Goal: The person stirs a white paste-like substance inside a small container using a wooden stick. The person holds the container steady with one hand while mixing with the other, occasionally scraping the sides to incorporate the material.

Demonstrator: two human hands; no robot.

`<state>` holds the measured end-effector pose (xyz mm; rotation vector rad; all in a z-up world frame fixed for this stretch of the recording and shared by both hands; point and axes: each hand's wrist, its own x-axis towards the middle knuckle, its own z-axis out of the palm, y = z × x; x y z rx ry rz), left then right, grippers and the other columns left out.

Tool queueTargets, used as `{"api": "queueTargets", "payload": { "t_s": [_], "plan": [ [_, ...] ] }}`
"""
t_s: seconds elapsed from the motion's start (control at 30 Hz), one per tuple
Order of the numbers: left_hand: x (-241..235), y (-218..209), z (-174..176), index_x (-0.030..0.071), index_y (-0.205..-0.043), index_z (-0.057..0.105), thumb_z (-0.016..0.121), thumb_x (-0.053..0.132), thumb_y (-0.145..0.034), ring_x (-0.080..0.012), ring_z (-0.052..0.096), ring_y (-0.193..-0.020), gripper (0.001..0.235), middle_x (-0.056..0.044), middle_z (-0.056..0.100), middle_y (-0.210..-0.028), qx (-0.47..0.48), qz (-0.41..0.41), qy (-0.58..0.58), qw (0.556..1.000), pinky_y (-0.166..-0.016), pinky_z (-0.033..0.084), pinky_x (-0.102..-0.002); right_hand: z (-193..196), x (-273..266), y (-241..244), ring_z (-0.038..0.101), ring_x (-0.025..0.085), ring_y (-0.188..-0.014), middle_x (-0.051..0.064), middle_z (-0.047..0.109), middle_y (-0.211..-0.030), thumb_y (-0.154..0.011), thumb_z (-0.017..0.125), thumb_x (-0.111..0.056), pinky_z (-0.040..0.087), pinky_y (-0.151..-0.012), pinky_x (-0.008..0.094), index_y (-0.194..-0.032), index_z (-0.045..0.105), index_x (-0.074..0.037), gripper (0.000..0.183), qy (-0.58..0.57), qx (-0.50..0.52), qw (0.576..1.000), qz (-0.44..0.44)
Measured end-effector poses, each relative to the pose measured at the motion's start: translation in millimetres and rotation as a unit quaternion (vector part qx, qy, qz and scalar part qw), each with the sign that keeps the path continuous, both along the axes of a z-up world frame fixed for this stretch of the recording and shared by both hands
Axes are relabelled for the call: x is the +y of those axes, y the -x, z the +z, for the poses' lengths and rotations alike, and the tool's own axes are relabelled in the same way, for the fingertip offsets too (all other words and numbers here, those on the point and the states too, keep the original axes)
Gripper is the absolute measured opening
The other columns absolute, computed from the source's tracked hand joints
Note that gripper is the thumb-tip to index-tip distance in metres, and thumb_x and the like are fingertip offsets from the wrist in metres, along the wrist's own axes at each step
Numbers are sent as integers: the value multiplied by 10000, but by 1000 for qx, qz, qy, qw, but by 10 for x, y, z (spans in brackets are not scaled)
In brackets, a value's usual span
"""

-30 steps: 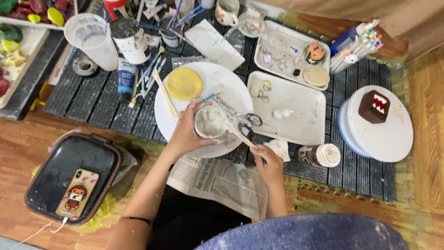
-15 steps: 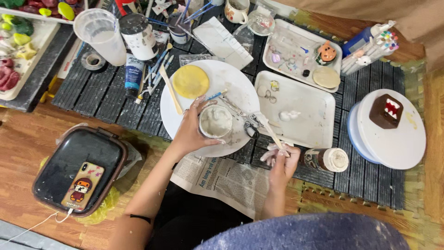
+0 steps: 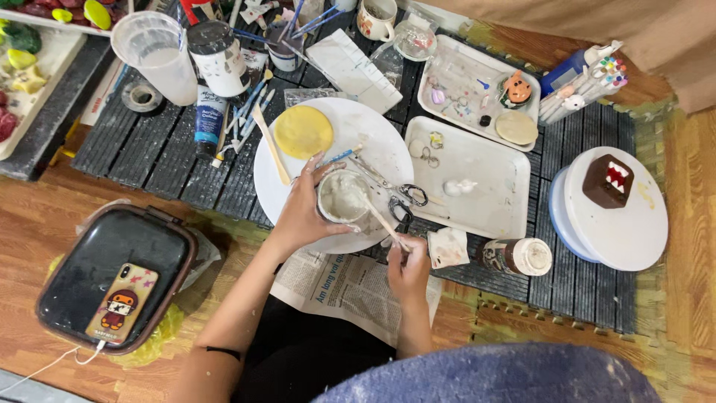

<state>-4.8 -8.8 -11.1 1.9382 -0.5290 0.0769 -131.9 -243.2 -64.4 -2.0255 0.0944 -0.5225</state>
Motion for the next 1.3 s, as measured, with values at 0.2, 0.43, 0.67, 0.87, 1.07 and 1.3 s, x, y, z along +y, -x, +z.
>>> {"api": "queueTargets", "payload": {
  "t_s": [0.2, 0.43, 0.67, 0.87, 1.07, 1.3],
  "plan": [
    [-3, 0, 48, -26, -1571, 152, 1011, 465, -522, -424, 485, -1390, 1442, -233, 568, -1452, -6, -3, -4, 1000, -1176, 321, -493, 450, -34, -64, 694, 103, -656, 65, 733, -826, -976, 590, -127, 530, -597, 259, -1319, 557, -58, 351, 90, 74, 992, 44],
    [7, -3, 76, -40, -1564, 115, 1012, 448, -528, -418, 488, -1396, 1454, -235, 592, -1430, -16, -7, 21, 1000, -1189, 317, -494, 516, -179, -47, 628, 104, -625, 47, 728, -834, -1040, 560, -128, 499, -582, 254, -1272, 624, -85, 244, 104, 36, 994, 28],
    [15, 21, 94, -32, -1557, 128, 1022, 417, -503, -417, 501, -1378, 1453, -225, 605, -1414, 0, -1, 18, 1000, -1175, 333, -474, 267, -165, 92, 566, 110, -549, 29, 696, -768, -1027, 539, -162, 475, -519, 268, -1249, 633, -102, 248, 86, 52, 994, -29],
    [20, 1, 75, -27, -1564, 119, 1020, 405, -511, -417, 494, -1392, 1451, -228, 587, -1434, -8, -9, 30, 999, -1185, 339, -472, 222, -131, 118, 674, 194, -661, 119, 702, -815, -1000, 598, -189, 526, -587, 333, -1224, 647, -93, 248, 217, 20, 974, 52],
    [24, 12, 65, -16, -1562, 112, 1030, 370, -478, -416, 467, -1396, 1472, -226, 580, -1436, 26, -4, 14, 1000, -1177, 330, -473, -189, -421, 145, 521, 70, -447, 1, 588, -583, -1016, 531, -197, 412, -456, 278, -1097, 666, -84, 193, 93, -36, 995, 12],
    [15, 23, 74, -24, -1556, 113, 1035, 366, -476, -425, 448, -1386, 1473, -245, 553, -1454, 21, 3, -9, 1000, -1159, 319, -484, -135, -273, 217, 460, 59, -533, -9, 572, -699, -1048, 510, -196, 373, -452, 274, -1123, 670, -58, 225, 20, -72, 996, -42]
  ]
}}
